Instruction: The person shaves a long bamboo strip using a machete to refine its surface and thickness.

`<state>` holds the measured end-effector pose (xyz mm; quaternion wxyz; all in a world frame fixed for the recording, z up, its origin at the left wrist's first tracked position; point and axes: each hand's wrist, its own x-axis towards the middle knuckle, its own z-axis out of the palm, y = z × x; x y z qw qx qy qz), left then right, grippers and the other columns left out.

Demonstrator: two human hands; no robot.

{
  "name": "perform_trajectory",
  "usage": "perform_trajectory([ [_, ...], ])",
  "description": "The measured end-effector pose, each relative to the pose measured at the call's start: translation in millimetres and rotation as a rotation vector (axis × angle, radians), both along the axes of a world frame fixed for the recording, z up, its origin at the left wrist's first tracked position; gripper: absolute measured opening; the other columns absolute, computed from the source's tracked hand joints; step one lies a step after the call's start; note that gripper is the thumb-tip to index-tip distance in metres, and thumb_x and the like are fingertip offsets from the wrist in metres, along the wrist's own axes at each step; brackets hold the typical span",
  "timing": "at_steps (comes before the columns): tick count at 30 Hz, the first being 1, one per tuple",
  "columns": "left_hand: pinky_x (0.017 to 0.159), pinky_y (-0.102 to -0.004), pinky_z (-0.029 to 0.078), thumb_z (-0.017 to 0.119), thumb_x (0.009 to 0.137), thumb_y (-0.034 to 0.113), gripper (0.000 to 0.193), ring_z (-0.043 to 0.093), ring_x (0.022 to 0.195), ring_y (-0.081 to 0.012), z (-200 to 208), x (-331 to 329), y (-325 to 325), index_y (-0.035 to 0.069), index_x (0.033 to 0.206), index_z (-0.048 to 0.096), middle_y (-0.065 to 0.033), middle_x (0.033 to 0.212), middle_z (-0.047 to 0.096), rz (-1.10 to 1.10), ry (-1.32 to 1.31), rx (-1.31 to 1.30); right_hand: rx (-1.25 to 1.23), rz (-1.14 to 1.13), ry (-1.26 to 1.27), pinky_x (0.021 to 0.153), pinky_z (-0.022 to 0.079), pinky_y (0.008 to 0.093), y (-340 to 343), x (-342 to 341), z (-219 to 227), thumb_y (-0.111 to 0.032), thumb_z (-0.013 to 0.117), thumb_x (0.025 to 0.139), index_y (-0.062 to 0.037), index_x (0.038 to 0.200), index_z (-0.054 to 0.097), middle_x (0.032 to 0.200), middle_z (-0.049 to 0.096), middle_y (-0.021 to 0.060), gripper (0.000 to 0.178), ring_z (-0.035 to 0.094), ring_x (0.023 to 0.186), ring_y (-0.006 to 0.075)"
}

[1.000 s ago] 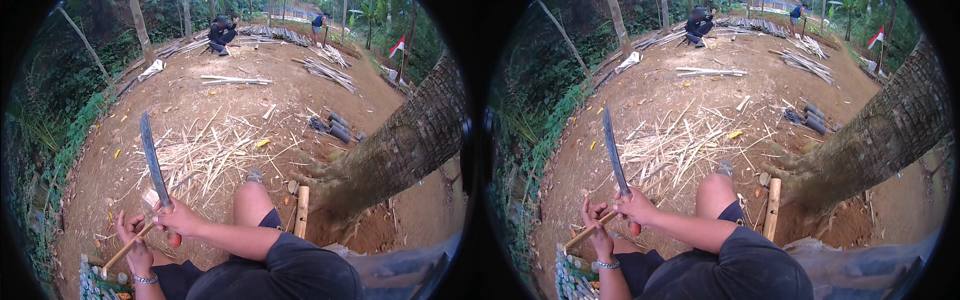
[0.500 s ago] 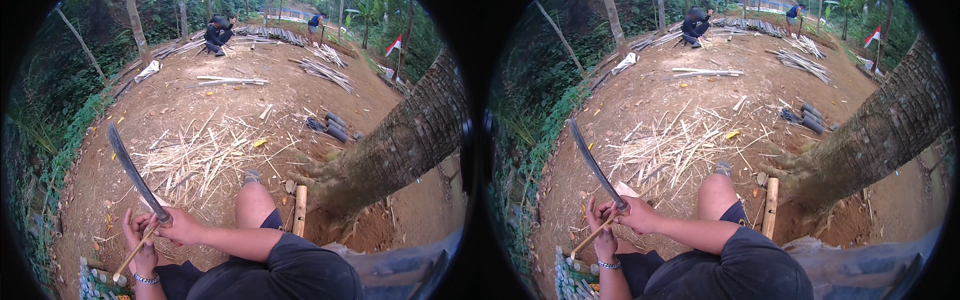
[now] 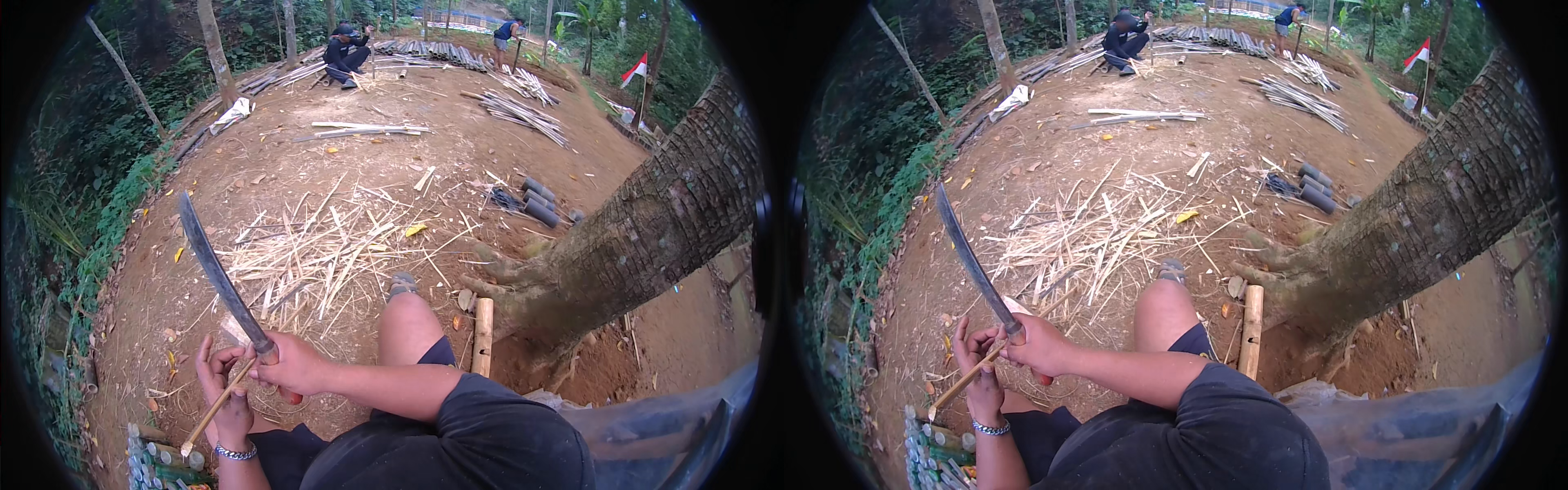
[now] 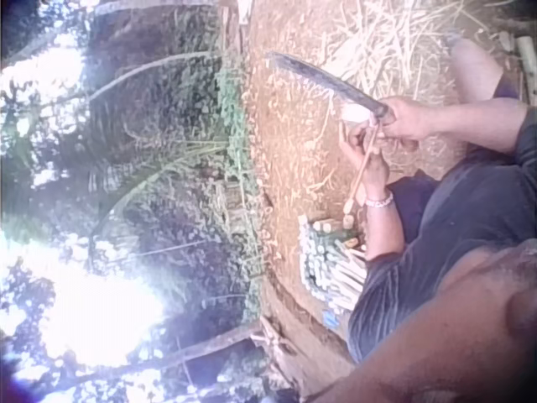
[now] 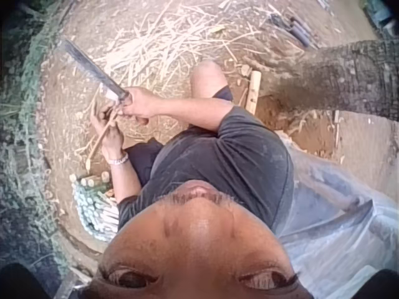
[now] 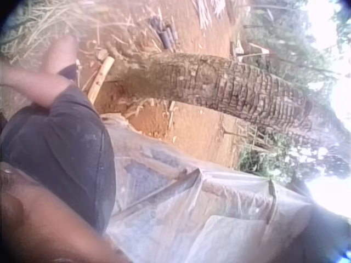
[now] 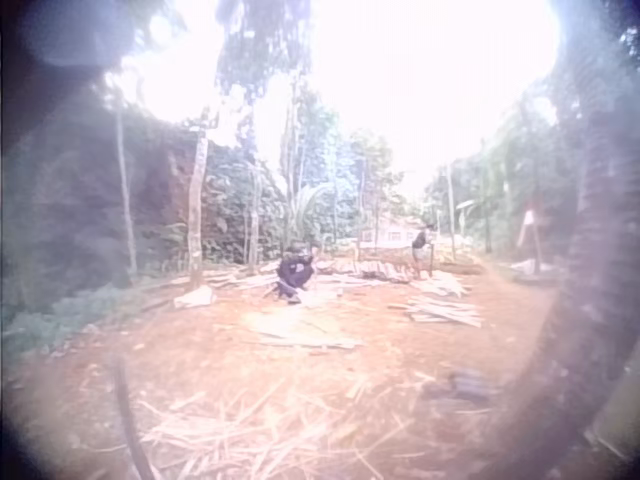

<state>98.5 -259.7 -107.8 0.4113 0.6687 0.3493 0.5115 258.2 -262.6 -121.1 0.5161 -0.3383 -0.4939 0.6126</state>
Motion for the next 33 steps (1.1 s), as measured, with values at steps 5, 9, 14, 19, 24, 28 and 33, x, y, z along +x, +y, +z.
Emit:
perform_trajectory([
  [5,0.094,-0.037,0.045,0.062,0.075,0.071,0.104,0.059,0.101,-0.0214,-3,-4,3,-0.002,0.14,0.028,-0.0129,0.102,0.059,0.052,0.027,0.018,-0.065,0.108,0.161,0.062,0.052,0.0277,2,0,-7,-0.004,0.065,0.085,-0.003,0.103,0.049,0.078,0.058,0.0031,0.024,0.06,0.068,0.0104],
  [9,0.093,-0.0369,0.045,0.054,0.085,0.066,0.084,0.059,0.098,-0.0208,-12,-22,15,-0.002,0.131,0.039,-0.0109,0.098,0.06,0.143,-0.01,0.086,-0.117,0.127,0.304,0.062,0.053,0.028,2,4,-6,-0.002,0.066,0.084,-0.0038,0.101,0.049,0.08,0.058,0.0038,0.025,0.06,0.066,0.0118],
  [14,0.093,-0.0388,0.047,0.043,0.097,0.052,0.056,0.059,0.096,-0.0231,-45,-66,45,0.0,0.113,0.05,-0.0102,0.096,0.061,0.351,-0.458,0.015,-0.092,0.026,0.307,0.061,0.054,0.0306,16,28,-12,-0.001,0.067,0.084,-0.0047,0.099,0.048,0.078,0.057,0.0043,0.024,0.06,0.062,0.0129],
  [19,0.087,-0.04,0.048,0.042,0.1,0.047,0.043,0.052,0.07,-0.0174,-38,-66,54,0.008,0.081,0.046,-0.003,0.069,0.046,0.609,-0.929,0.051,-0.117,-0.166,0.126,0.057,0.051,0.0289,31,59,-49,-0.002,0.067,0.084,-0.0047,0.097,0.048,0.073,0.057,0.0032,0.023,0.059,0.059,0.0123],
  [24,0.075,-0.034,0.047,0.042,0.101,0.043,0.042,0.042,0.059,-0.013,-10,-98,50,0.014,0.072,0.04,0.0016,0.06,0.036,0.714,-0.92,0.099,-0.129,-0.364,-0.327,0.07,0.051,0.0327,34,74,-64,-0.012,0.072,0.081,0.001,0.109,0.053,0.082,0.062,0.0071,0.037,0.063,0.074,0.0177],
  [28,0.08,-0.0343,0.045,0.042,0.102,0.034,0.036,0.045,0.066,-0.0136,30,-173,46,0.011,0.075,0.045,0.0003,0.066,0.042,0.441,-0.88,0.253,-0.04,-0.42,-0.53,0.082,0.05,0.0339,26,78,-50,-0.015,0.074,0.076,0.0049,0.128,0.05,0.094,0.064,0.0122,0.06,0.063,0.088,0.0238],
  [33,0.099,-0.0411,0.042,0.038,0.102,0.02,0.029,0.056,0.091,-0.0249,125,-240,14,-0.002,0.096,0.056,-0.0138,0.086,0.057,0.441,-0.498,0.734,0.029,-0.394,-0.581,0.081,0.049,0.0375,25,78,-62,-0.012,0.073,0.074,0.0029,0.128,0.051,0.094,0.063,0.0157,0.06,0.062,0.085,0.0292],
])
